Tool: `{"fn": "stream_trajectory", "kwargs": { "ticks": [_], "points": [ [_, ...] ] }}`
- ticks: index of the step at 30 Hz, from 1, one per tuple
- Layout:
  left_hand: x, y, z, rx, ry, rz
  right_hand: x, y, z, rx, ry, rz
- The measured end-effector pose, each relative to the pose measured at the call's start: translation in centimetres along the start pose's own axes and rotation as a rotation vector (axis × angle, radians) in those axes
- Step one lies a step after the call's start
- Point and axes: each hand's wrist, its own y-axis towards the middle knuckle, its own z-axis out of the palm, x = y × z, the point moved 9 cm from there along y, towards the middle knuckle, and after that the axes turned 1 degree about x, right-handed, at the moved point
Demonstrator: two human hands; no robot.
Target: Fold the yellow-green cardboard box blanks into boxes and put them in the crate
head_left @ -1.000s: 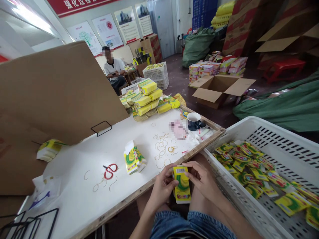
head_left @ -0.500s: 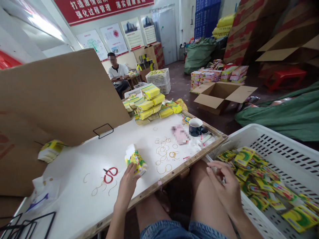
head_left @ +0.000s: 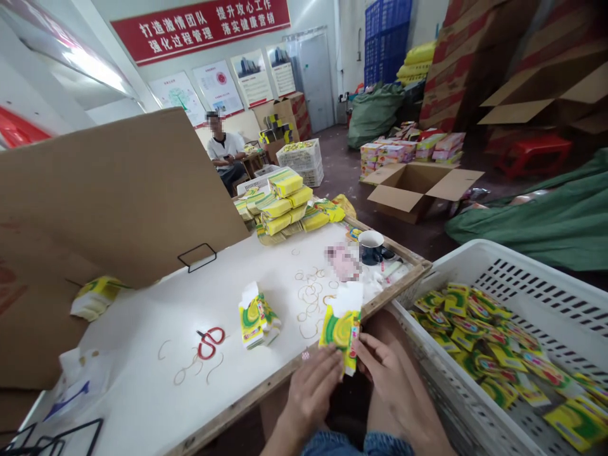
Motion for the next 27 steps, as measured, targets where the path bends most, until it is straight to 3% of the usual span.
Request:
{"fn": "stream_trajectory", "kwargs": {
  "ticks": [2, 4, 6, 8, 10, 12, 14, 19, 27],
  "points": [
    [-0.6, -0.2, 1.6, 0.032, -0.156, -0.04, -0.1, 0.2, -1.2, -0.038, -0.019, -0.006],
    [0.6, -0.7, 1.9, -0.03, -0.312, -0.199, -0.2, 0.1, -2.0, -0.064, -0.044, -0.015],
    [3.5, -1.8, 1.9, -0.143, -0.517, -0.52, -0.6, -0.1, -2.0, -0.042, -0.019, -0.002],
    [5.7, -3.2, 3.3, -0.186, -0.84, -0.876, -1.1, -0.3, -1.2, 0.008, 0.046, 0.012],
    [5.7, -3.4, 5.3, -0.148, -1.226, -1.089, -1.3, -0.4, -0.3, 0.055, 0.089, 0.01],
    [4.7, -2.7, 6.5, -0.106, -1.486, -1.143, -1.2, -0.4, 0.2, 0.078, 0.097, -0.005],
    [4.3, -2.1, 6.7, -0.124, -1.567, -1.134, -0.8, -0.4, 0.2, 0.075, 0.08, -0.019],
    [4.4, -2.3, 7.2, -0.171, -1.48, -1.099, -0.3, -0.6, -0.4, 0.071, 0.017, -0.02],
    [5.3, -3.4, 7.6, -0.198, -1.322, -1.229, -1.6, -0.7, -0.3, 0.082, 0.008, -0.017]
  ]
}}
